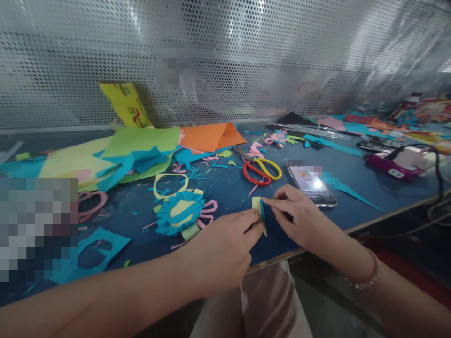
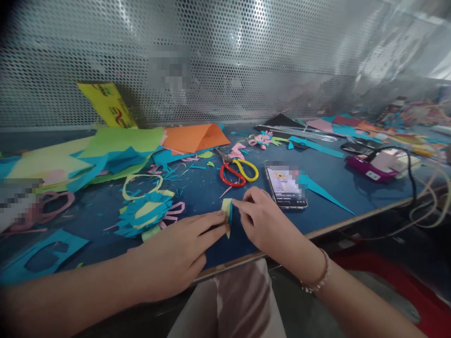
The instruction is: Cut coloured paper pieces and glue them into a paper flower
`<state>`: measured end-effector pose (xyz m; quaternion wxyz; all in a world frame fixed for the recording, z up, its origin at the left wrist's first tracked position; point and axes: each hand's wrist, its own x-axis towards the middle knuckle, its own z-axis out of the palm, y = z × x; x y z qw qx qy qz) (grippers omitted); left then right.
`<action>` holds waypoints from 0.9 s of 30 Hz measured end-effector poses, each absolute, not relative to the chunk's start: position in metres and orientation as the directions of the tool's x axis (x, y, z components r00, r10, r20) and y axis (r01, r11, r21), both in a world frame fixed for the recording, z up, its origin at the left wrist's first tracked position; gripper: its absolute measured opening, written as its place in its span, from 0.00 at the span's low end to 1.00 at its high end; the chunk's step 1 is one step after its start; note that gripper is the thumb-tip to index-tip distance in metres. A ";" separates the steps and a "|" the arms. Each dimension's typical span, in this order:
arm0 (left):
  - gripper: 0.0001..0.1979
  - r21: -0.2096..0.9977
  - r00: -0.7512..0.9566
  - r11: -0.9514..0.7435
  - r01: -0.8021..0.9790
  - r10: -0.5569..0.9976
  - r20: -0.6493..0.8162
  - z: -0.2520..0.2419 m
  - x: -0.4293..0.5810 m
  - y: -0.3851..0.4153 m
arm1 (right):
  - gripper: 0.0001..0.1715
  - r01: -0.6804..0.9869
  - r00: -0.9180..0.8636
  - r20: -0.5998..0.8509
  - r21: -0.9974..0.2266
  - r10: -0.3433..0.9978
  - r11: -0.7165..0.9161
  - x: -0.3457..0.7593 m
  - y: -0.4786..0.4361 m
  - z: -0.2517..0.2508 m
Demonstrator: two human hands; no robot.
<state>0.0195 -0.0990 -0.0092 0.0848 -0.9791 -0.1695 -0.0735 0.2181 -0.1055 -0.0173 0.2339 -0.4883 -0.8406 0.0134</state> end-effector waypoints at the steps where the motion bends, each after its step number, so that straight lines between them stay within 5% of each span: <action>1: 0.18 -0.139 0.932 -0.929 0.344 0.319 0.173 -0.009 0.020 -0.099 | 0.15 0.818 -0.425 0.369 -0.235 0.827 0.525 0.217 -0.107 -0.016; 17: 0.19 -0.085 0.945 -0.952 0.293 0.275 0.175 -0.009 0.020 -0.097 | 0.17 0.812 -0.548 0.336 -0.008 0.766 0.584 0.210 -0.111 -0.013; 27: 0.19 -0.065 0.931 -0.943 0.327 0.310 0.193 -0.007 0.019 -0.100 | 0.25 0.841 -0.362 0.369 -0.267 0.856 0.471 0.227 -0.103 -0.021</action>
